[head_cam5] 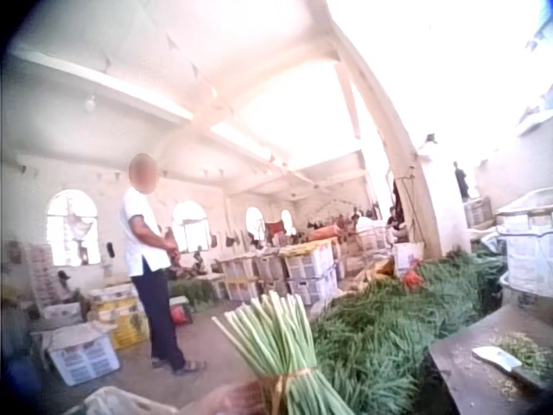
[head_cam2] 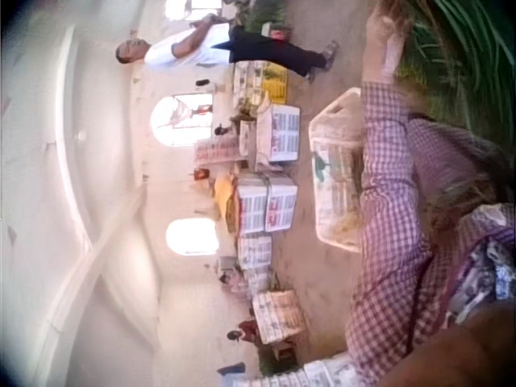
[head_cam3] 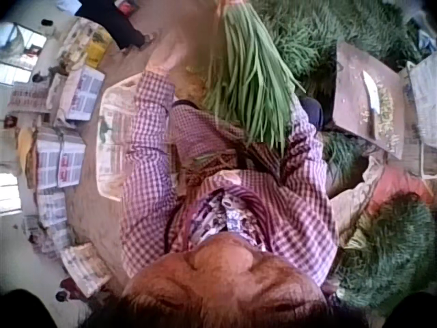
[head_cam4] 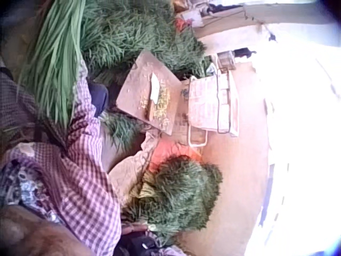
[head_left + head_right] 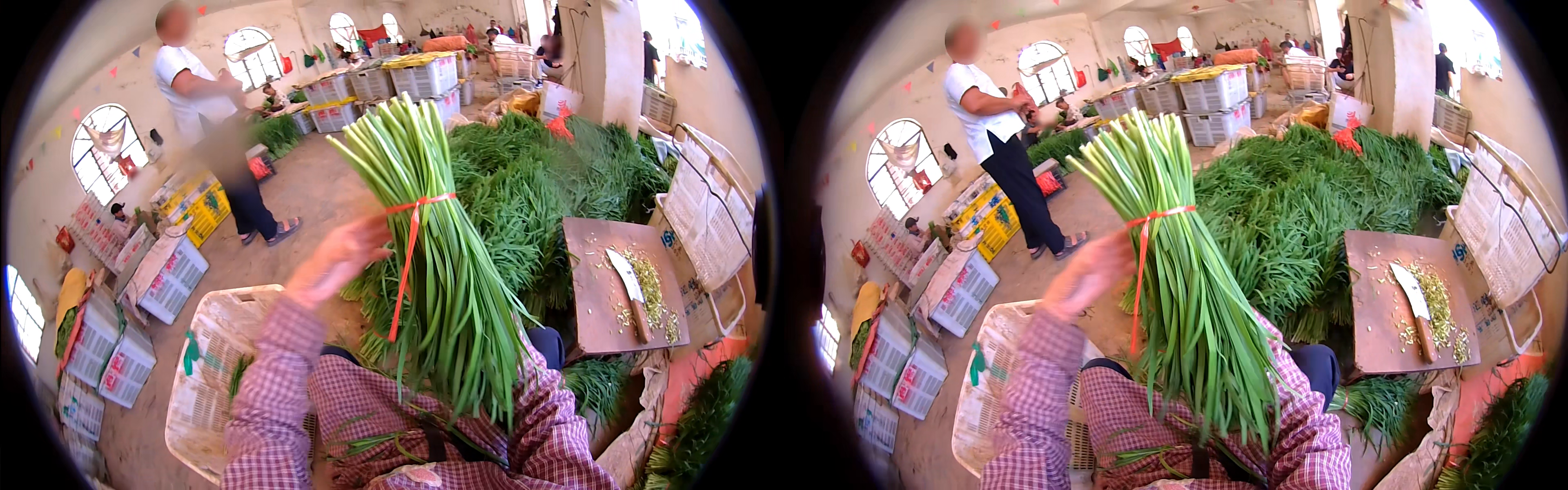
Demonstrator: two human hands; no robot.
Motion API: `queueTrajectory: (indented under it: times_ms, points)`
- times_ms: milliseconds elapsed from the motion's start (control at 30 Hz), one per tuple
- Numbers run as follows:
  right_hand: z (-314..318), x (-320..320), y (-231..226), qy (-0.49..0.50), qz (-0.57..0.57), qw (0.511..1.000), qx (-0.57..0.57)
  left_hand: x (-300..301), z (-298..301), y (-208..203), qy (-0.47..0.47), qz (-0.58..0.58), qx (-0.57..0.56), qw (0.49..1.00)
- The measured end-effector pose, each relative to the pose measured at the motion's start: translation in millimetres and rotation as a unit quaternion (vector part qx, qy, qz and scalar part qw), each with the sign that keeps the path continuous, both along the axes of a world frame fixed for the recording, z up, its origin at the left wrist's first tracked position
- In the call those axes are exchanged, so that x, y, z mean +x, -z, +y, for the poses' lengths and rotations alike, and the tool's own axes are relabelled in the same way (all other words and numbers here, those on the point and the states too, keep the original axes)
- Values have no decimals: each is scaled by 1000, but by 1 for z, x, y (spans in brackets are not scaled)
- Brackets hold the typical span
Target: The person sorts bundles of green leafy vegetables by hand, ties them with red bands, and cuts the ends using a knife on a wooden board.
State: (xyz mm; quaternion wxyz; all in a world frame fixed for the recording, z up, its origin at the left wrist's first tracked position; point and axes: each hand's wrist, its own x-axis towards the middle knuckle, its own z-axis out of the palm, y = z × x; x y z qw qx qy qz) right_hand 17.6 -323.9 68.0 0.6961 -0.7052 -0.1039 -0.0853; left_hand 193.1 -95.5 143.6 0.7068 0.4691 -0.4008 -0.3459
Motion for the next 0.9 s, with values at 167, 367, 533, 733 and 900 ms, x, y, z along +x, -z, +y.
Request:
queueTrajectory:
  times_ms: [167,367,533,733,900]
  points:
    - [21,-15,18,-87,20,992,-93,-15,-11,33,-13,63,-34,997]
    - [12,-1,36,-95,129,966,-205,-29,-22,17,-189,147,-70,968]
    - [-5,39,88,-62,324,894,-304,11,9,0,-390,130,-79,908]
    - [-67,16,97,143,234,927,-256,54,51,3,-398,104,-174,895]
    - [-51,17,69,209,24,945,-251,61,70,7,-407,81,-177,893]
